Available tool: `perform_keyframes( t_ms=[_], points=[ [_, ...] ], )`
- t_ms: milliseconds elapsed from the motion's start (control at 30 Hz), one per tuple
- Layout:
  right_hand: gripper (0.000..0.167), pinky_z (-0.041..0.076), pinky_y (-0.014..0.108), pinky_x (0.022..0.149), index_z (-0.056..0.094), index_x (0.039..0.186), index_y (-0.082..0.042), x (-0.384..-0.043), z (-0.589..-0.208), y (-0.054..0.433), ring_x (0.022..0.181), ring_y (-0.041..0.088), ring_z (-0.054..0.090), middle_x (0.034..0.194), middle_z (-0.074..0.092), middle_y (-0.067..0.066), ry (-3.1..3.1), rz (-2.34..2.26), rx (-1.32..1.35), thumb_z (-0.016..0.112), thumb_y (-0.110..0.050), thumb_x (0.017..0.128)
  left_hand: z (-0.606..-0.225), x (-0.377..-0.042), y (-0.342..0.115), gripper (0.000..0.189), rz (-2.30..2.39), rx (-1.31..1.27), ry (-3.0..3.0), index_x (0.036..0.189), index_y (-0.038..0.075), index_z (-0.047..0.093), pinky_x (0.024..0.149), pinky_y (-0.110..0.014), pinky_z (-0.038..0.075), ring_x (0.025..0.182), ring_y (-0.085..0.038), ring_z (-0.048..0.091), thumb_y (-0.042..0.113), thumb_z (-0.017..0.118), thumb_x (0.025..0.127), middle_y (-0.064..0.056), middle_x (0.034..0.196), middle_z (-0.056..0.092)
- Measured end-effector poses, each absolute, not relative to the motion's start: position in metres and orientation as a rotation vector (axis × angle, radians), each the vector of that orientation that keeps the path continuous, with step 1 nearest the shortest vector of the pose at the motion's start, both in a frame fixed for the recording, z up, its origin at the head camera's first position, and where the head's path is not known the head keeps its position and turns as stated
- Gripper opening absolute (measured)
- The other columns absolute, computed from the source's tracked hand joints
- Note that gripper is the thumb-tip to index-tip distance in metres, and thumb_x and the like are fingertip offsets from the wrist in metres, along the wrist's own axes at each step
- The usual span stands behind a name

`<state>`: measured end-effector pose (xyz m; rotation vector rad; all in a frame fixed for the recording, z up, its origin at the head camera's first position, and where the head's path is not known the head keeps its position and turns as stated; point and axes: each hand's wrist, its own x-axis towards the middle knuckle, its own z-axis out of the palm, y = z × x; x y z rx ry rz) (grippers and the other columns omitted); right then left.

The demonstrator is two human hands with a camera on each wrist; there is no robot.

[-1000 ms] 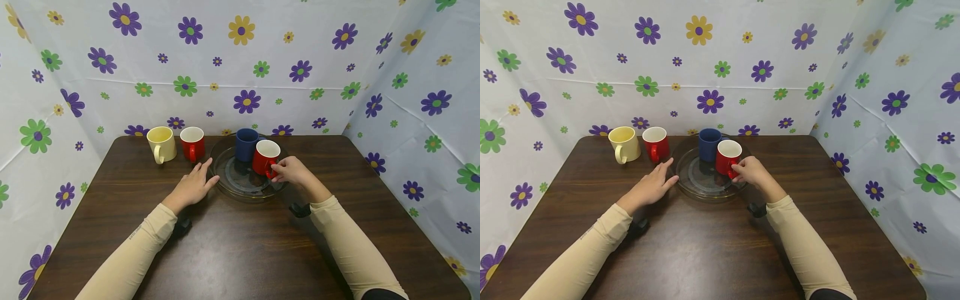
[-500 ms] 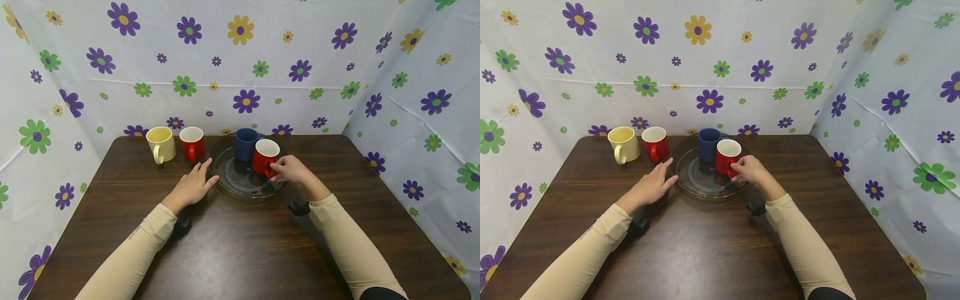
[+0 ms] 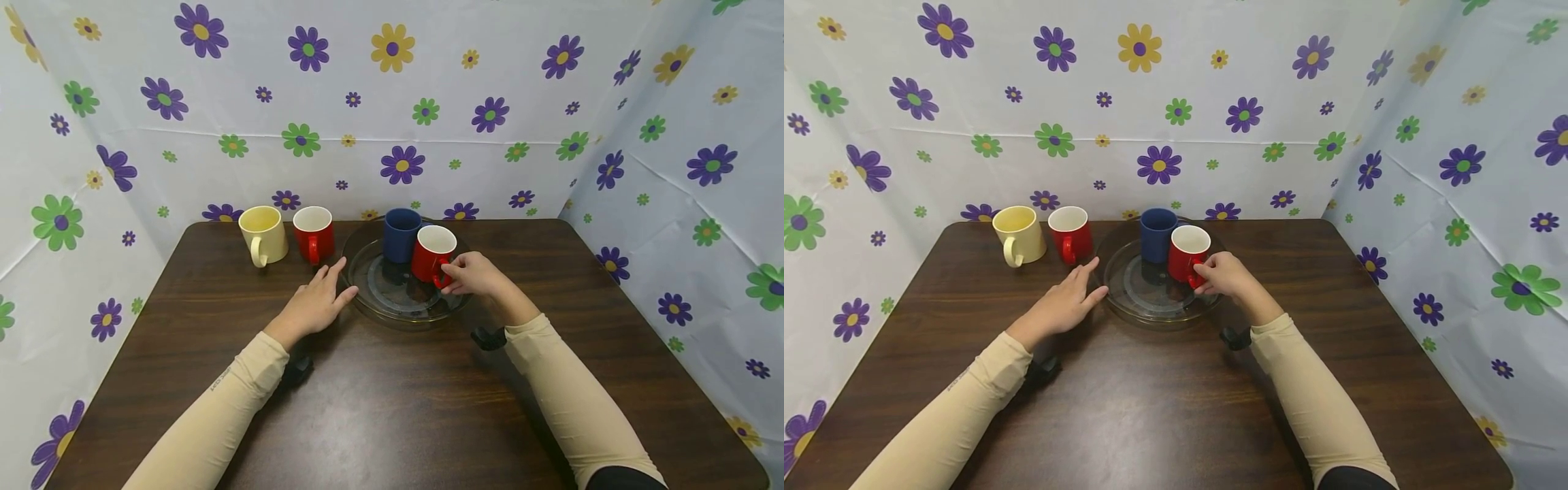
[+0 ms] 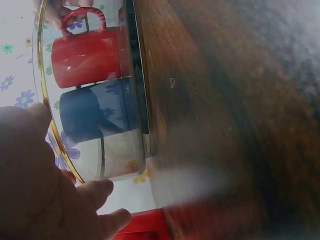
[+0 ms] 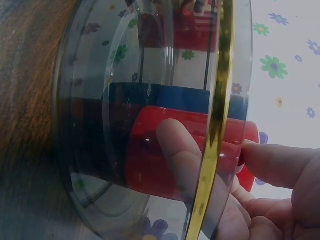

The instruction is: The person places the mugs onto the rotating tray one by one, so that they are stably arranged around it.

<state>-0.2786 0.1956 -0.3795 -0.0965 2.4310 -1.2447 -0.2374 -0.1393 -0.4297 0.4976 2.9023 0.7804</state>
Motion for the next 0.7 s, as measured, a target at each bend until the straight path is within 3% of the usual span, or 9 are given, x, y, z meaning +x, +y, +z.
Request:
perform_keyframes(
  t_ms=[700],
  points=[
    [0.038, 0.057, 0.042, 0.09, 0.058, 0.119, 0.014, -0.2798, -0.3792, 0.1956, 0.098, 0.039, 0.073, 0.106, 0.066, 0.026, 2.438, -1.237, -0.101, 0.053, -0.023, 0.107, -0.4288, -0.2381, -0.1396, 0.074, 0.802, 0.492, 2.875, 0.163, 0.008, 0.015, 0.113, -0.073, 0.021, 0.152, -0.042, 0.019, 0.049, 0.042, 0.107, -0.025, 0.162, 0.027]
  ],
)
